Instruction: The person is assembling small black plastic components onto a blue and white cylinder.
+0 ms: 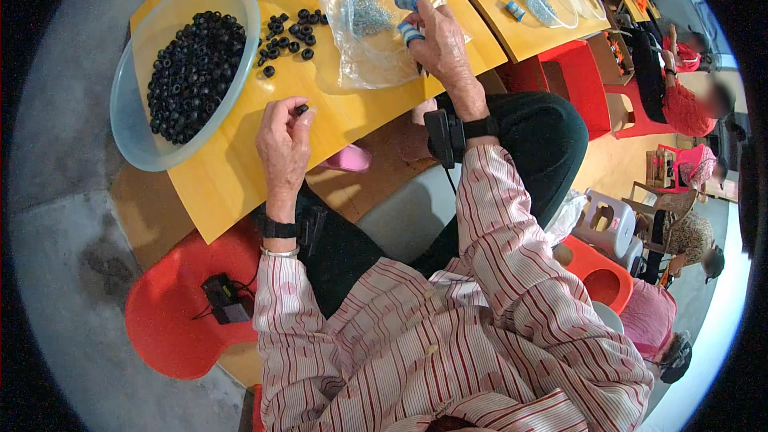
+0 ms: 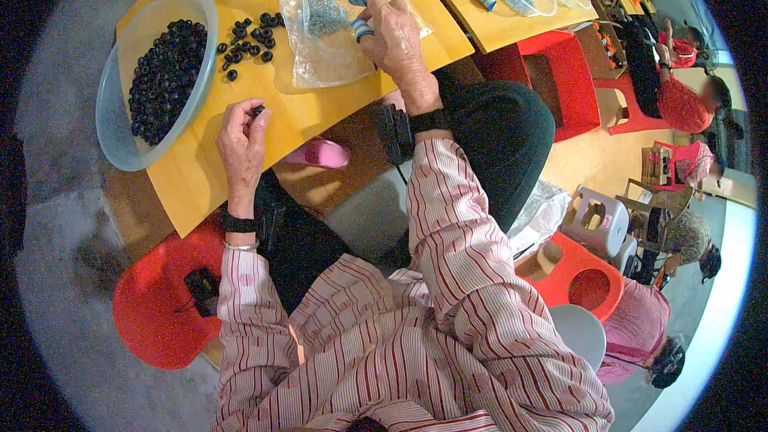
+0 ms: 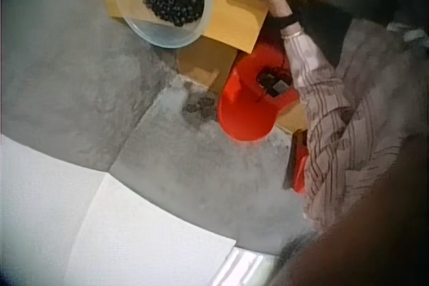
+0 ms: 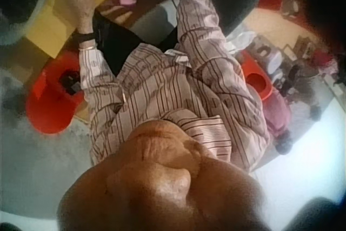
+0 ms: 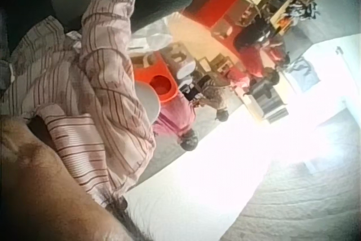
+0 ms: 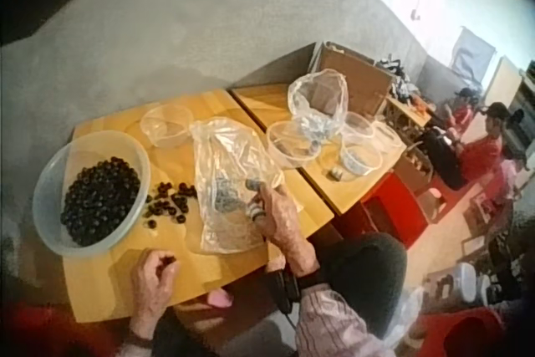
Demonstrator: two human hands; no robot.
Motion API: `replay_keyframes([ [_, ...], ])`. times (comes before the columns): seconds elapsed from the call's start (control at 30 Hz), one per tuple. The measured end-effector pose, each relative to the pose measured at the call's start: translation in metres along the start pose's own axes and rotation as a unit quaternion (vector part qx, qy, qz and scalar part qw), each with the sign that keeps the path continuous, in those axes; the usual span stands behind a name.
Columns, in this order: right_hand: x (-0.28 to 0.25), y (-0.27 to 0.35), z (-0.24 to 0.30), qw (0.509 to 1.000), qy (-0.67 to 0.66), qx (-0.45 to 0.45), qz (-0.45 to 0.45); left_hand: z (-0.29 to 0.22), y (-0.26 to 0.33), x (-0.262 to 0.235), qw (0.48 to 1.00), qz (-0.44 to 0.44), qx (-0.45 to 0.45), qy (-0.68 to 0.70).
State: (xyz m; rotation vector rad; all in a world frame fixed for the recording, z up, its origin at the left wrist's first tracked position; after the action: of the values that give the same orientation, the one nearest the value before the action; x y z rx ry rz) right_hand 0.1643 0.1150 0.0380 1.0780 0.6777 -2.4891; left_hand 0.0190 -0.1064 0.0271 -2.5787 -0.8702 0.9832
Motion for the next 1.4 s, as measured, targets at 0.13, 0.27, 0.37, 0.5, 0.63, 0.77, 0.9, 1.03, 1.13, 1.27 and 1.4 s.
replay_keyframes([
  [0.13, -0.007, 0.003, 0.007, 1.000, -0.009, -0.002, 0.011, 0.000, 0.004, 0.000, 1.000, -0.005, 0.003, 0.010],
  [0.27, -0.004, 0.010, -0.002, 0.999, -0.013, -0.019, 0.040, 0.001, 0.000, 0.001, 1.000, -0.013, 0.002, 0.013],
  [0.37, -0.005, 0.016, -0.003, 0.999, 0.015, -0.009, 0.048, 0.000, 0.000, -0.001, 1.000, -0.011, 0.004, -0.001],
  [0.5, -0.009, 0.021, -0.007, 0.998, -0.019, 0.053, -0.023, 0.001, 0.001, 0.001, 1.000, -0.008, -0.003, -0.008],
  [0.63, -0.003, 0.021, -0.007, 1.000, -0.011, -0.001, -0.013, -0.002, 0.001, 0.001, 1.000, -0.014, -0.002, -0.001],
  [0.77, 0.003, 0.024, 0.002, 0.999, -0.012, -0.024, 0.033, -0.001, 0.004, 0.001, 1.000, -0.012, -0.001, -0.002],
  [0.9, 0.002, 0.021, 0.005, 0.999, 0.011, -0.050, 0.014, 0.003, 0.003, 0.001, 1.000, -0.016, -0.009, -0.002],
  [1.03, 0.007, 0.023, 0.008, 0.997, -0.023, -0.069, 0.031, 0.003, 0.003, 0.001, 1.000, -0.021, -0.006, 0.011],
  [1.13, 0.007, 0.023, 0.007, 0.996, -0.014, -0.075, 0.042, 0.001, 0.002, 0.002, 1.000, -0.017, -0.007, 0.009],
  [1.27, 0.007, 0.022, 0.010, 0.993, -0.017, -0.107, 0.045, 0.002, 0.001, 0.001, 1.000, -0.020, -0.011, 0.006],
  [1.4, 0.007, 0.023, 0.010, 0.991, -0.029, -0.119, 0.050, 0.001, 0.002, 0.000, 1.000, -0.021, -0.012, 0.007],
])
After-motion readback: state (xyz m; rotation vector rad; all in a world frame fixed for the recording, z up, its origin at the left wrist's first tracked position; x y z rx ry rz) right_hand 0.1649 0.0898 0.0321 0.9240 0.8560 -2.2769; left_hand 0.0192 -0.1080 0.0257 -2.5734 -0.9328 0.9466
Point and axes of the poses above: each hand's wrist, its own y-axis away from the middle knuckle, its own x-axis out of the palm, z = x × y, the point moved 2 cm from there along -y, towards the middle knuckle, and after that the axes turned 15 degrees about x, right-handed, at the moved point
